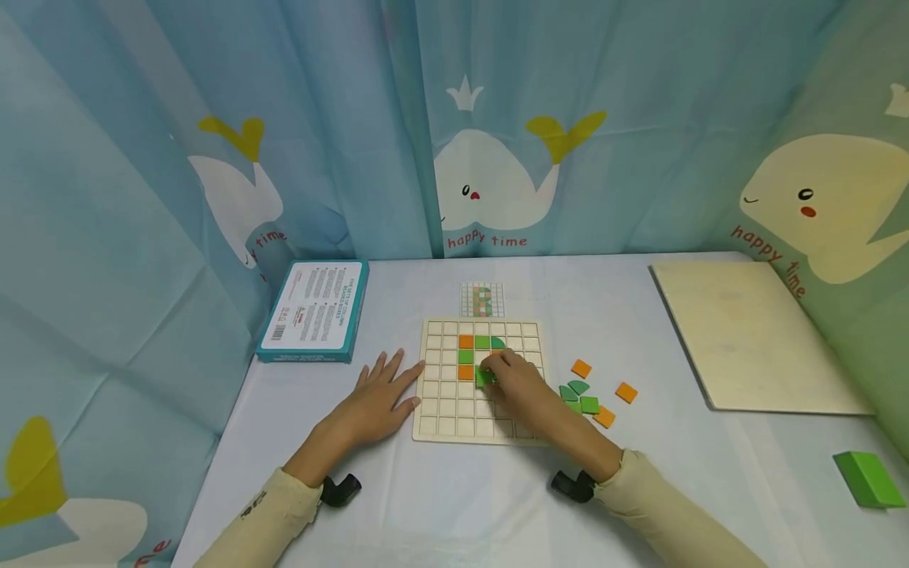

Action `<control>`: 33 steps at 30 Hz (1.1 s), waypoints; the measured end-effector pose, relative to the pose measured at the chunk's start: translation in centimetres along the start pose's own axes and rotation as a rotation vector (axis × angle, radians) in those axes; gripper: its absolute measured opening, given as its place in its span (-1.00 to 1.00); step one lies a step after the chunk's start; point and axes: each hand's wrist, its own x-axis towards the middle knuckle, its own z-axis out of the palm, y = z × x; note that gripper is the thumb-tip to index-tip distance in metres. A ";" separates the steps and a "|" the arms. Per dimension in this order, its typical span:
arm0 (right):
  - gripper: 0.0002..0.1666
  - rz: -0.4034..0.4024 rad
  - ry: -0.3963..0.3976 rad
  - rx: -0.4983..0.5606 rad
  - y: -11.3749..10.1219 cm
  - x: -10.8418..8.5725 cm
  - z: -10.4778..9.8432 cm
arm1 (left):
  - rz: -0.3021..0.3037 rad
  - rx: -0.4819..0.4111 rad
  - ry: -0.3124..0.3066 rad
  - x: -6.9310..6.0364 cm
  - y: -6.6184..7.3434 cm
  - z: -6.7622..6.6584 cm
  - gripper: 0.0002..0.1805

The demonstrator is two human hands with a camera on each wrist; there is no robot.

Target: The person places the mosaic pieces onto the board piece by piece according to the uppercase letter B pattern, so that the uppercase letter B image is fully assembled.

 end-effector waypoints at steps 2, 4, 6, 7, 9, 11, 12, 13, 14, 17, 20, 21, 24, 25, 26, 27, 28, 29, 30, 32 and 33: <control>-0.70 -0.011 -0.010 -0.006 -0.6 0.3 0.6 | 0.001 -0.003 0.000 0.0 0.0 0.0 -0.32; -0.74 -0.025 -0.012 -0.020 -1.1 0.5 1.1 | 0.002 -0.001 0.001 0.0 -0.1 0.0 -0.32; -0.77 -0.042 -0.003 -0.041 -1.5 0.7 1.5 | 0.004 0.002 0.001 0.0 -0.1 0.1 -0.33; -0.78 -0.052 0.004 -0.049 -1.7 0.8 1.6 | 0.005 0.003 0.002 0.0 -0.1 0.1 -0.33; -0.79 -0.058 0.006 -0.055 -2.0 0.9 1.8 | 0.006 0.004 0.001 0.1 -0.1 0.1 -0.33; -0.80 -0.052 0.003 -0.056 -2.2 1.0 1.9 | 0.006 0.004 -0.002 0.1 -0.1 0.1 -0.32; -0.81 -0.044 -0.002 -0.056 -2.2 1.0 1.9 | 0.005 0.003 -0.004 0.1 -0.1 0.0 -0.32; -0.82 -0.038 -0.004 -0.054 -2.3 0.9 1.9 | 0.004 0.002 -0.004 0.1 -0.1 0.0 -0.32; -0.82 -0.033 -0.005 -0.048 -2.3 0.9 1.9 | 0.003 -0.001 -0.006 0.1 0.0 0.0 -0.32; -0.83 -0.017 -0.005 -0.024 -2.2 0.6 1.7 | 0.001 -0.001 -0.006 0.1 0.0 0.0 -0.33; -0.82 -0.001 -0.014 0.000 -1.5 0.3 1.0 | -0.002 -0.001 -0.004 0.1 0.1 0.0 -0.33; -0.81 0.012 -0.017 0.005 -1.2 0.1 0.7 | -0.003 0.000 -0.002 0.1 0.1 0.0 -0.33; -0.79 0.061 -0.014 0.005 0.3 -0.4 -0.5 | -0.005 -0.003 0.000 0.1 0.1 0.1 -0.32; -0.79 0.094 -0.010 0.009 0.8 -0.6 -1.1 | -0.005 -0.004 0.000 0.1 0.1 0.1 -0.32; -0.79 0.126 -0.005 0.009 1.4 -0.8 -1.6 | -0.005 -0.002 -0.001 0.1 0.1 0.1 -0.32; -0.79 0.158 0.001 0.011 2.0 -1.1 -2.2 | -0.004 -0.003 -0.002 0.1 0.0 0.0 -0.32; -0.78 0.192 0.005 0.012 2.7 -1.4 -2.8 | -0.003 -0.003 -0.003 0.0 0.0 0.0 -0.32; -0.77 0.227 0.010 0.012 3.3 -1.8 -3.4 | 0.002 -0.004 0.000 0.0 0.0 0.0 -0.32; -0.74 0.273 0.009 0.021 4.0 -2.1 -4.0 | 0.003 -0.003 -0.003 0.0 0.0 0.0 -0.32; -0.69 0.366 -0.002 0.023 5.3 -2.9 -5.1 | 0.007 -0.003 -0.005 0.0 -0.1 -0.1 -0.32; -0.66 0.408 -0.010 0.021 6.0 -3.3 -5.6 | 0.009 -0.004 -0.005 0.0 -0.1 0.0 -0.32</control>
